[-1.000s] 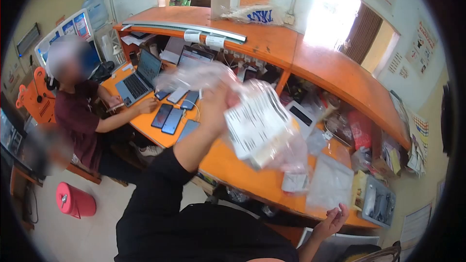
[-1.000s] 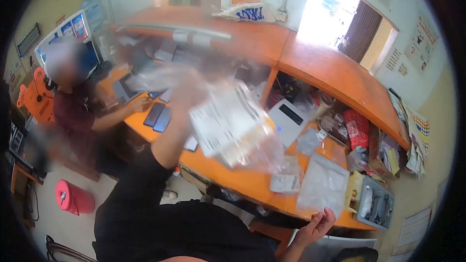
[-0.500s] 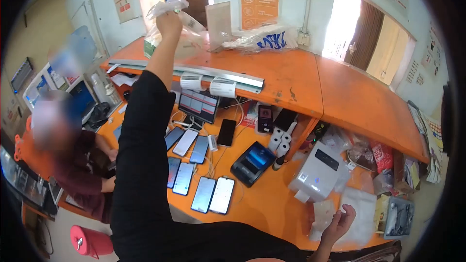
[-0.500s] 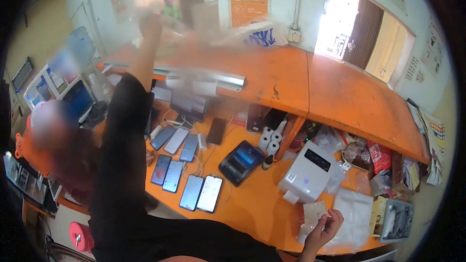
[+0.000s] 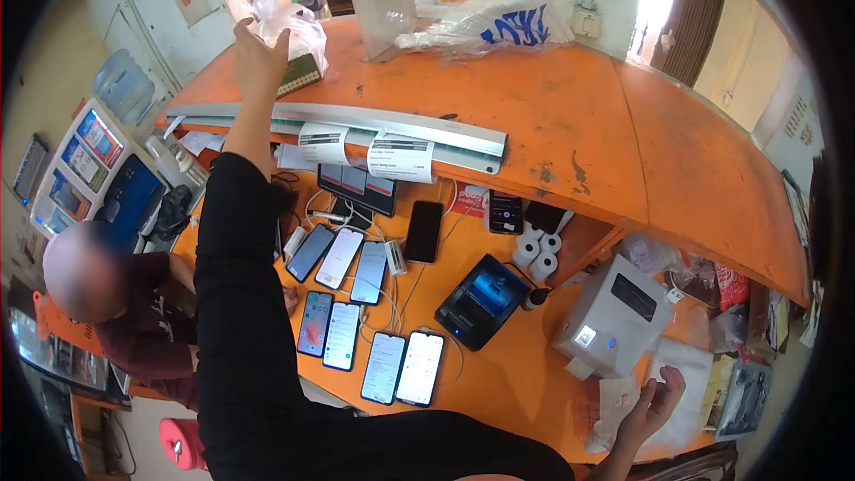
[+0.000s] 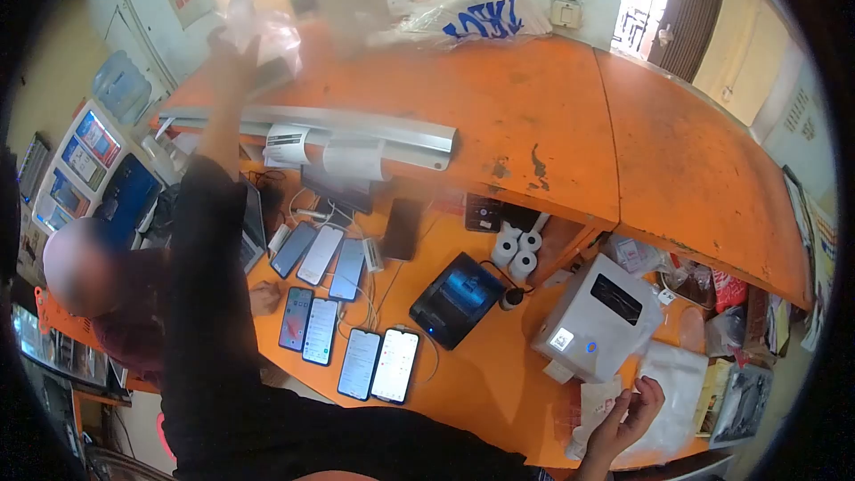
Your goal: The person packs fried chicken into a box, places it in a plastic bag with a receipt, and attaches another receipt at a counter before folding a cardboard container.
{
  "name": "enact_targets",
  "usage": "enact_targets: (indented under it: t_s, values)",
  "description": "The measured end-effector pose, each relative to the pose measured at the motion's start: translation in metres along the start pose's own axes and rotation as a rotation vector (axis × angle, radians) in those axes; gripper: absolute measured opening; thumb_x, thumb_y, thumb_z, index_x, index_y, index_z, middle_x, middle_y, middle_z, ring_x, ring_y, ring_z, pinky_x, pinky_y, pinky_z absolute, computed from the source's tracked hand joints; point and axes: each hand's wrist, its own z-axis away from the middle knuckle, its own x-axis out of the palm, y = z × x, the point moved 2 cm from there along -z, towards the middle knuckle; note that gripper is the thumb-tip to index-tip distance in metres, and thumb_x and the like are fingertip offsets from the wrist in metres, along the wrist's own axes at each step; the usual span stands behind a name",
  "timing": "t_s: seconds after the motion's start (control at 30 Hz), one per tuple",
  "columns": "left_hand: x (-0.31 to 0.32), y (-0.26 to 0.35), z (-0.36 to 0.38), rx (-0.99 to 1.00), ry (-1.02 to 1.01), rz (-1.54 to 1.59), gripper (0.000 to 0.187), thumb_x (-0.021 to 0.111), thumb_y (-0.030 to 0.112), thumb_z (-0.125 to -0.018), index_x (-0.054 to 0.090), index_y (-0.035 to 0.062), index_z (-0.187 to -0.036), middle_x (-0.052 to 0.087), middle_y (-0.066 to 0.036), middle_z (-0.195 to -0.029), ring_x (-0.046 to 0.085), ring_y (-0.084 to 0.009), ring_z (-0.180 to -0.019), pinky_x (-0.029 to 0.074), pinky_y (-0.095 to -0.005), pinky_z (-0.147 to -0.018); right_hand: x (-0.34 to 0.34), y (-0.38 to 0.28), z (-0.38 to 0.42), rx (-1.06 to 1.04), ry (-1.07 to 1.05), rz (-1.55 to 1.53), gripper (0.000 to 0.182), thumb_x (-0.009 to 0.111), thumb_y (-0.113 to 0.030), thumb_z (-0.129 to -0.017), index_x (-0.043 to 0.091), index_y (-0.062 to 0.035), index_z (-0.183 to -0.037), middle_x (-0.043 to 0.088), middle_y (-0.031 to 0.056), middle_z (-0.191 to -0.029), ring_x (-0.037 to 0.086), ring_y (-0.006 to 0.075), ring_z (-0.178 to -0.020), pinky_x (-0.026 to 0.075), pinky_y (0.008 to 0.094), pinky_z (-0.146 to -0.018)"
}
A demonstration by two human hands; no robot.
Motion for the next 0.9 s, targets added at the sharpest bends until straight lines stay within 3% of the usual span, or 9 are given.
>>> enact_targets:
  t_s: [0.1, 0.13, 0.23, 0.37, 0.43, 0.63, 0.7, 0.8, 0.9]
  values:
    - [-0.016, -0.005, 0.024, 0.218, -0.256, -0.116, 0.064, 0.07, 0.041, -0.074, 0.047, 0.0098, -0.124, 0.062, -0.019, -0.104, 0.061, -0.0341, -0.095, 0.048, -0.0424, -0.078, -0.001, 0.006, -0.002, -0.033, 0.012, 0.045, 0.023, 0.049, -0.002, -0.09, 0.051, -0.0024, -0.113, 0.048, 0.0082, -0.119, 0.049, 0.0143, -0.091, 0.04, 0.0231, -0.07]
    - [-0.015, -0.007, 0.031, 0.11, -0.312, -0.169, 0.055, 0.071, 0.045, -0.073, 0.057, 0.0155, -0.117, 0.064, -0.016, -0.102, 0.062, -0.0317, -0.095, 0.048, -0.0412, -0.077, 0.0, 0.005, -0.003, -0.036, 0.015, 0.064, 0.023, 0.049, -0.003, -0.09, 0.051, -0.0024, -0.114, 0.048, 0.008, -0.12, 0.049, 0.0141, -0.091, 0.04, 0.023, -0.07]
    - [0.021, -0.073, 0.034, 0.199, -0.31, -0.23, 0.05, 0.072, 0.043, -0.071, 0.061, 0.0135, -0.111, 0.063, -0.016, -0.1, 0.062, -0.0317, -0.092, 0.048, -0.0405, -0.076, 0.003, -0.001, -0.005, -0.01, -0.013, 0.038, 0.024, 0.049, -0.003, -0.09, 0.05, -0.0023, -0.114, 0.048, 0.0075, -0.12, 0.048, 0.0137, -0.091, 0.04, 0.0232, -0.07]
    - [0.029, -0.082, 0.031, 0.13, -0.289, -0.219, 0.047, 0.074, 0.043, -0.07, 0.065, 0.0134, -0.105, 0.061, -0.015, -0.1, 0.058, -0.0317, -0.098, 0.044, -0.0412, -0.083, 0.008, -0.002, -0.004, -0.051, 0.001, 0.075, 0.025, 0.05, -0.002, -0.089, 0.05, -0.0022, -0.114, 0.049, 0.0069, -0.119, 0.047, 0.0131, -0.088, 0.04, 0.0234, -0.07]
    - [0.02, -0.056, 0.03, -0.051, -0.316, -0.239, 0.049, 0.075, 0.044, -0.068, 0.064, 0.0136, -0.106, 0.058, -0.017, -0.103, 0.053, -0.0322, -0.106, 0.041, -0.0422, -0.088, 0.01, -0.004, -0.002, -0.039, 0.001, 0.078, 0.025, 0.05, -0.002, -0.089, 0.05, -0.0021, -0.114, 0.049, 0.0066, -0.119, 0.047, 0.0128, -0.087, 0.04, 0.0237, -0.07]
    - [0.022, -0.042, 0.035, -0.002, -0.18, -0.159, 0.077, 0.072, 0.056, -0.067, 0.05, 0.0095, -0.124, 0.048, -0.027, -0.118, 0.041, -0.0345, -0.12, 0.035, -0.0427, -0.097, 0.015, -0.012, 0.002, -0.048, -0.001, 0.096, 0.025, 0.049, -0.001, -0.089, 0.051, -0.0019, -0.114, 0.048, 0.0074, -0.119, 0.048, 0.0128, -0.09, 0.041, 0.0236, -0.07]
    - [0.03, -0.045, 0.028, -0.112, -0.14, -0.06, 0.084, 0.068, 0.061, -0.069, 0.044, 0.0074, -0.129, 0.046, -0.027, -0.124, 0.042, -0.0353, -0.12, 0.035, -0.0462, -0.097, 0.017, -0.013, 0.002, -0.096, -0.001, 0.09, 0.025, 0.05, -0.001, -0.089, 0.051, -0.0019, -0.114, 0.048, 0.0077, -0.119, 0.049, 0.013, -0.09, 0.041, 0.023, -0.07]
    - [0.096, -0.117, -0.002, -0.179, -0.151, -0.065, 0.09, 0.062, 0.066, -0.071, 0.039, 0.0052, -0.133, 0.044, -0.023, -0.129, 0.042, -0.0365, -0.121, 0.037, -0.0515, -0.096, 0.02, -0.026, 0.001, -0.066, -0.009, 0.061, 0.022, 0.05, -0.003, -0.09, 0.051, -0.0013, -0.111, 0.047, 0.0095, -0.116, 0.05, 0.0161, -0.097, 0.041, 0.0239, -0.074]
    - [0.12, -0.128, -0.021, -0.305, -0.122, -0.069, 0.092, 0.06, 0.066, -0.072, 0.036, 0.0052, -0.136, 0.047, -0.018, -0.131, 0.043, -0.037, -0.122, 0.039, -0.0538, -0.094, 0.017, -0.039, 0.001, -0.067, -0.004, 0.075, 0.02, 0.05, -0.003, -0.09, 0.052, -0.0011, -0.109, 0.047, 0.0101, -0.115, 0.05, 0.0164, -0.096, 0.04, 0.024, -0.075]
